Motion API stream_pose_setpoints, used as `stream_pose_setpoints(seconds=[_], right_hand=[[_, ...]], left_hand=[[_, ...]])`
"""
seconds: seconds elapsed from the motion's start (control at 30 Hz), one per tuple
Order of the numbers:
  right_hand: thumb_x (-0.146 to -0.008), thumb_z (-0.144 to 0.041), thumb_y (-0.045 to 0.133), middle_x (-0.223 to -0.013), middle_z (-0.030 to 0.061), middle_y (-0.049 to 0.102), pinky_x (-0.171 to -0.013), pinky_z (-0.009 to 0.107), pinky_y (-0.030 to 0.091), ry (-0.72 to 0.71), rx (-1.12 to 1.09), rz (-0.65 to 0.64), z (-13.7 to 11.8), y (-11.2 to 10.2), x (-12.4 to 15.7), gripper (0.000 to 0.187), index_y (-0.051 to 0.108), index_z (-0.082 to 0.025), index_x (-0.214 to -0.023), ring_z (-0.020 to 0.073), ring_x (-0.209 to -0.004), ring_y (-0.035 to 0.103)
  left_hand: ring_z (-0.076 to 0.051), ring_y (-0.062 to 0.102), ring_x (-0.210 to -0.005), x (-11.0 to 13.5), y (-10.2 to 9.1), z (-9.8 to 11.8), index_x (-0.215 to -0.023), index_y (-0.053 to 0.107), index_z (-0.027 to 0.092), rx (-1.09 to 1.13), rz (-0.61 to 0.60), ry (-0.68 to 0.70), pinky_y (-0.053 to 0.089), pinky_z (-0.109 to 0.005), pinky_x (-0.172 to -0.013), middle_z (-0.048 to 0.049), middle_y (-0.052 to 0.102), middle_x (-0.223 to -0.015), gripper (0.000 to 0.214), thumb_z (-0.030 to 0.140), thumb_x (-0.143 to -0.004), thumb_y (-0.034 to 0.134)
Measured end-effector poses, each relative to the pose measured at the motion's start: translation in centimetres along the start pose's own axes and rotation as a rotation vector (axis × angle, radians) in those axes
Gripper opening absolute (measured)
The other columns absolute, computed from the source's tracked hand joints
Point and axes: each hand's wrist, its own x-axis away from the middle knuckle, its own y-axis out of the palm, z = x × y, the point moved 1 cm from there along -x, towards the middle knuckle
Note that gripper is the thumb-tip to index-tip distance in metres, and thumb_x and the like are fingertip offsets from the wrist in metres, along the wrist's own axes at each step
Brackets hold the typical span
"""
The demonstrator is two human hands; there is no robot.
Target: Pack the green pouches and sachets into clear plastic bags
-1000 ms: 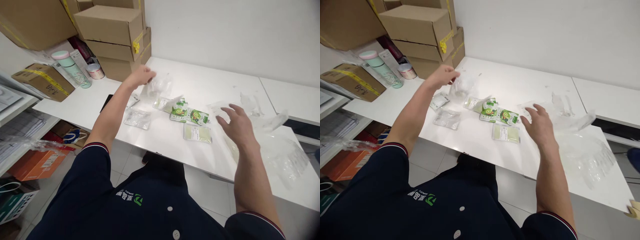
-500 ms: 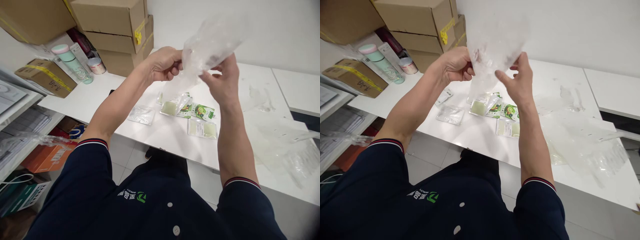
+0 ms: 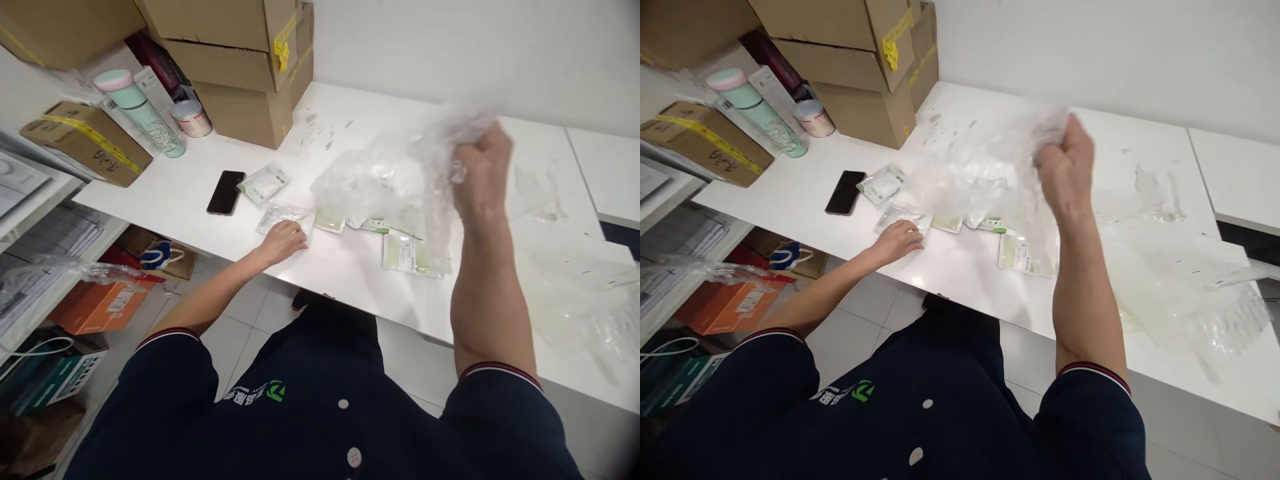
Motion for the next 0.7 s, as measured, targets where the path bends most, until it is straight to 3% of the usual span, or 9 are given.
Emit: stream_pose_setpoints(seconds=[0.07, 0.13, 0.2, 0.27, 0.37, 0.43, 0.53, 0.6, 0.7], right_hand=[[-0.097, -0.046, 0.034, -0.091, 0.0069, 0.064, -0.063, 0.035, 0.043, 0.041, -0.169, -0.025, -0.5, 1.6, 0.9, 0.035, 0.062, -0.026, -0.099, 0.0238, -0.087, 0.058], [-0.095, -0.056, 0.036, -0.077, 0.0042, 0.061, -0.06, 0.032, 0.042, 0.053, -0.308, -0.205, -0.6, 3.0, 1.8, 0.043, 0.063, -0.024, -0.088, 0.0195, -0.074, 0.057], [-0.092, -0.064, 0.039, -0.063, 0.0016, 0.054, -0.057, 0.031, 0.04, 0.061, -0.362, -0.372, -0.5, 4.0, 2.6, 0.051, 0.063, -0.022, -0.075, 0.0161, -0.062, 0.052], [-0.088, -0.065, 0.046, -0.057, -0.0002, 0.049, -0.054, 0.03, 0.038, 0.063, -0.363, -0.453, -0.6, 4.6, 3.3, 0.051, 0.062, -0.021, -0.067, 0.0134, -0.054, 0.046], [-0.083, -0.056, 0.06, -0.068, 0.0014, 0.059, -0.056, 0.031, 0.041, -0.003, -0.341, -0.475, -1.4, 5.1, 3.7, 0.036, 0.068, -0.022, -0.081, 0.0135, -0.057, 0.049], [-0.078, -0.052, 0.066, -0.091, 0.0044, 0.067, -0.063, 0.034, 0.046, -0.06, -0.315, -0.424, -2.3, 5.5, 3.7, 0.04, 0.068, -0.026, -0.108, 0.0172, -0.068, 0.056], [-0.073, -0.05, 0.071, -0.118, 0.0074, 0.064, -0.075, 0.04, 0.049, -0.126, -0.27, -0.304, -3.3, 6.2, 3.4, 0.067, 0.052, -0.031, -0.135, 0.0246, -0.09, 0.061], [-0.08, -0.05, 0.064, -0.12, 0.0069, 0.064, -0.079, 0.041, 0.049, -0.146, -0.266, -0.228, -3.5, 6.5, 3.0, 0.056, 0.056, -0.032, -0.132, 0.0262, -0.097, 0.061], [-0.091, -0.046, 0.047, -0.103, 0.0046, 0.069, -0.074, 0.038, 0.048, -0.128, -0.267, -0.191, -3.1, 6.4, 2.3, 0.033, 0.07, -0.028, -0.107, 0.0239, -0.089, 0.063]], left_hand=[[-0.025, 0.057, -0.104, 0.2, 0.0, -0.4, -0.088, 0.067, 0.02, 0.093, 0.097, 0.047, 0.044, -0.038, -0.089, -0.0109, 0.065, -0.105, 0.022, 0.035, -0.093, 0.051], [-0.022, 0.06, -0.097, 0.1, -1.2, -1.0, -0.083, 0.066, 0.021, 0.19, 0.234, 0.031, 0.046, -0.036, -0.086, -0.009, 0.067, -0.096, 0.029, 0.034, -0.096, 0.044], [-0.021, 0.06, -0.095, -0.2, -3.3, -1.8, -0.083, 0.065, 0.021, 0.265, 0.441, -0.018, 0.046, -0.036, -0.087, -0.0077, 0.068, -0.093, 0.031, 0.036, -0.097, 0.041], [-0.02, 0.058, -0.093, -0.8, -5.9, -2.6, -0.081, 0.062, 0.022, 0.323, 0.667, -0.081, 0.044, -0.037, -0.089, -0.0062, 0.067, -0.09, 0.032, 0.04, -0.097, 0.041], [-0.018, 0.056, -0.085, -2.4, -9.5, -2.8, -0.074, 0.055, 0.022, 0.431, 0.876, -0.153, 0.044, -0.034, -0.082, -0.0033, 0.06, -0.079, 0.035, 0.046, -0.097, 0.042], [-0.016, 0.054, -0.079, -3.8, -11.1, -2.1, -0.071, 0.051, 0.022, 0.512, 0.908, -0.149, 0.043, -0.031, -0.074, -0.0017, 0.054, -0.072, 0.037, 0.048, -0.096, 0.043], [-0.015, 0.052, -0.075, -5.7, -11.8, -0.2, -0.068, 0.047, 0.022, 0.58, 0.868, -0.098, 0.042, -0.029, -0.068, -0.0009, 0.049, -0.068, 0.039, 0.049, -0.096, 0.044], [-0.016, 0.052, -0.074, -6.6, -11.6, 1.0, -0.067, 0.047, 0.022, 0.593, 0.817, -0.051, 0.042, -0.03, -0.067, -0.0009, 0.049, -0.067, 0.038, 0.048, -0.095, 0.045], [-0.015, 0.053, -0.075, -7.4, -10.8, 2.0, -0.067, 0.047, 0.022, 0.612, 0.764, 0.003, 0.042, -0.03, -0.068, -0.001, 0.052, -0.068, 0.037, 0.046, -0.095, 0.046]])
